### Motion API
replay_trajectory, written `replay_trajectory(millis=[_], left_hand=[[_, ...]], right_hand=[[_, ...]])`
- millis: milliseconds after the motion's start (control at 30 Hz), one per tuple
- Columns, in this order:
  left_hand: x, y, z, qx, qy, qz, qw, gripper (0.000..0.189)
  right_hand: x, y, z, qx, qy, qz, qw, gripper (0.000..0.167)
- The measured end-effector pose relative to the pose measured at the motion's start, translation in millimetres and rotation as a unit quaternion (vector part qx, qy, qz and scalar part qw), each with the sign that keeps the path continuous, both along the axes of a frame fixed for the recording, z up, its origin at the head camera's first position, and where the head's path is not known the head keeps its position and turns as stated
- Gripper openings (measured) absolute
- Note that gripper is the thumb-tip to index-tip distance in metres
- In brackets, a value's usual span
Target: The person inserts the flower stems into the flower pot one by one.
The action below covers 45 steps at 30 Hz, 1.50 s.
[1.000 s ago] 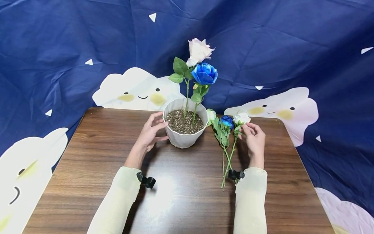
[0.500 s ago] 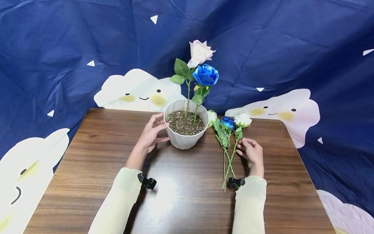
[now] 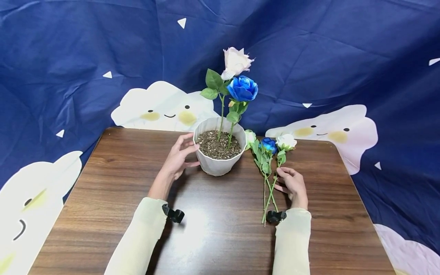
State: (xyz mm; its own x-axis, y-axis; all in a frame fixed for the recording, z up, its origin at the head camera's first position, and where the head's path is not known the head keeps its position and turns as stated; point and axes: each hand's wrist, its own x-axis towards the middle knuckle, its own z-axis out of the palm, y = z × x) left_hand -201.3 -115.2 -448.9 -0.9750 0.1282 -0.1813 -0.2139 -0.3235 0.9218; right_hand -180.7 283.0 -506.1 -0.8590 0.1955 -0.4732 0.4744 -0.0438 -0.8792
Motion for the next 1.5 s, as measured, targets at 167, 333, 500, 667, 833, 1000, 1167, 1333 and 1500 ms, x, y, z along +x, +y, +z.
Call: replay_trajectory(millis=[167, 333, 500, 667, 833, 1000, 1167, 1333, 1500], left_hand=[[0.4, -0.4, -0.2, 0.002, 0.001, 0.0, 1.0, 0.058], [1.1, -0.6, -0.3, 0.001, 0.0, 0.0, 1.0, 0.057], [1.4, -0.4, 0.3, 0.004, 0.0, -0.002, 1.0, 0.057], [1.2, -0.4, 0.6, 0.005, 0.0, -0.001, 1.0, 0.057], [1.2, -0.4, 0.0, 0.005, -0.001, -0.001, 1.0, 0.057], [1.1, -0.5, 1.2, 0.002, -0.003, -0.002, 1.0, 0.058], [1.1, -0.9, 2.5, 0.002, -0.002, -0.003, 1.0, 0.059], [1.6, -1.2, 3.0, -0.001, -0.004, -0.002, 1.0, 0.059], [1.3, -0.9, 2.2, 0.002, -0.006, -0.004, 1.0, 0.059]], right_hand=[[-1.1, 0, -1.4, 0.007, 0.005, 0.021, 0.9997, 0.058], [0.4, 1, 0.5, 0.0, 0.019, 0.027, 0.9995, 0.056], [1.6, 3, 7.0, -0.03, 0.037, 0.004, 0.9989, 0.052], [3.7, 6, 17.6, -0.073, 0.062, -0.033, 0.9949, 0.037], [4.9, 8, 29.3, -0.112, 0.101, -0.052, 0.9871, 0.021], [6.2, 9, 42.6, -0.138, 0.142, -0.064, 0.9782, 0.021], [6.6, 8, 54.8, -0.176, 0.183, -0.084, 0.9636, 0.023], [3.0, 5, 61.8, -0.23, 0.229, -0.109, 0.9395, 0.024], [-2.6, 1, 66.0, -0.271, 0.27, -0.16, 0.9099, 0.024]])
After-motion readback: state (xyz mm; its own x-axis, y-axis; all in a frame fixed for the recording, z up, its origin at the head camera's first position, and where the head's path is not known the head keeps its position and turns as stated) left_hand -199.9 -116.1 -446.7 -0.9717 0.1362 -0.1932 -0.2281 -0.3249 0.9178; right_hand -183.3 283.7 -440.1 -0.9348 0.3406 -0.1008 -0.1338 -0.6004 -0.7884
